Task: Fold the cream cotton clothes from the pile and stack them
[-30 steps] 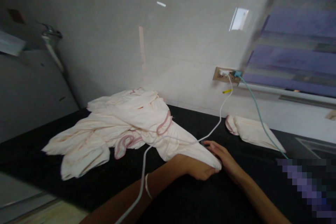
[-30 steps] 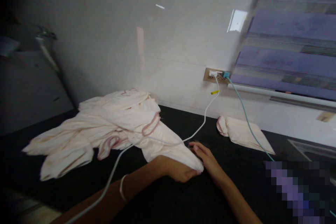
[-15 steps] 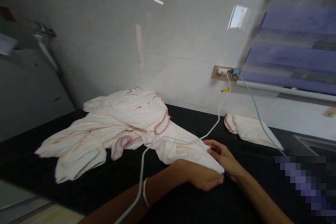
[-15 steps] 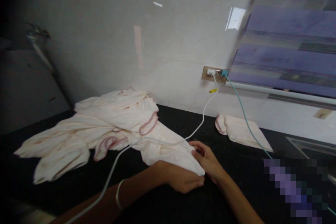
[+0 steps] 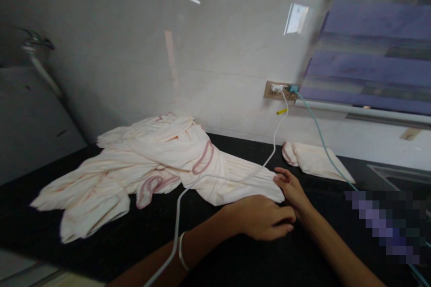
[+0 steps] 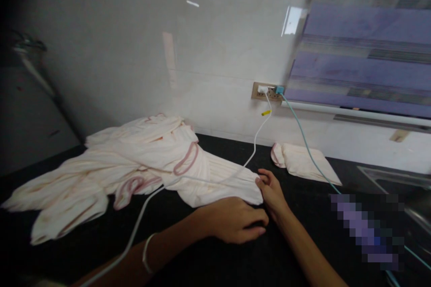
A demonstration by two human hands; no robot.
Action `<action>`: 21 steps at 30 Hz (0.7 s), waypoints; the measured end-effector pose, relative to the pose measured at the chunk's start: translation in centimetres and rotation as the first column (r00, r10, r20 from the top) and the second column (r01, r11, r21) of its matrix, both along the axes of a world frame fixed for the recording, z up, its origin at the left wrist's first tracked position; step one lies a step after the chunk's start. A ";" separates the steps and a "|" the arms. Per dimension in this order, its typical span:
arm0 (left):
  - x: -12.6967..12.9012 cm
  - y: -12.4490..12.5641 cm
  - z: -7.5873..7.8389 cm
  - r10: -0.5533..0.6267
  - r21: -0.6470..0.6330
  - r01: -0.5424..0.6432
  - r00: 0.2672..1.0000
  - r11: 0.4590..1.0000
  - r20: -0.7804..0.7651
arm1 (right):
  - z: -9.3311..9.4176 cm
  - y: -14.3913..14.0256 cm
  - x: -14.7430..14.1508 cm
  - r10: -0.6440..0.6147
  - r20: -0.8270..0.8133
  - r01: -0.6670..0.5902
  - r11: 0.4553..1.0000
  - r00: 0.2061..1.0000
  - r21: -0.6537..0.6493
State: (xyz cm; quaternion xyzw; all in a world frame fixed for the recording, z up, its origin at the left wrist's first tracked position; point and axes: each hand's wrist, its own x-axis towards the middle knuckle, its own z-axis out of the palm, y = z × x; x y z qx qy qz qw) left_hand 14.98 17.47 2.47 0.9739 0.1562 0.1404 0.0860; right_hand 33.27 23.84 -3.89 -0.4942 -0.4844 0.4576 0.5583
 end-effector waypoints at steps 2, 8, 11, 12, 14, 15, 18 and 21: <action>0.0 -0.1 0.2 0.064 0.034 -0.064 0.998 0.997 0.025 | -0.2 0.5 0.6 -0.081 -0.036 0.080 0.996 0.996 -0.026; -0.1 0.5 -0.4 0.156 0.076 -0.161 0.985 0.984 0.071 | -0.2 2.3 4.4 -0.303 -0.044 0.300 0.952 0.952 -0.064; -0.2 1.3 -0.7 0.219 0.114 -0.228 0.972 0.967 0.087 | -0.2 2.9 6.9 -0.437 0.103 0.440 0.898 0.893 -0.005; -0.3 1.6 -0.9 0.244 0.121 -0.254 0.965 0.960 0.094 | -0.2 3.0 7.6 -0.470 0.170 0.473 0.881 0.866 0.026; -0.6 2.3 -1.4 0.311 0.112 -0.324 0.943 0.939 0.122 | -0.2 3.1 8.6 -0.502 0.302 0.497 0.862 0.810 0.101; -0.8 2.7 -1.7 0.352 0.099 -0.368 0.925 0.925 0.144 | -0.2 3.0 8.8 -0.501 0.364 0.486 0.863 0.786 0.139; -1.6 3.9 -2.6 0.481 0.046 -0.495 0.859 0.868 0.174 | -0.1 2.6 8.5 -0.453 0.540 0.390 0.890 0.709 0.235; -2.2 4.7 -3.1 0.521 0.046 -0.527 0.848 0.849 0.094 | 0.2 2.1 7.6 -0.464 0.649 0.305 0.886 0.603 0.350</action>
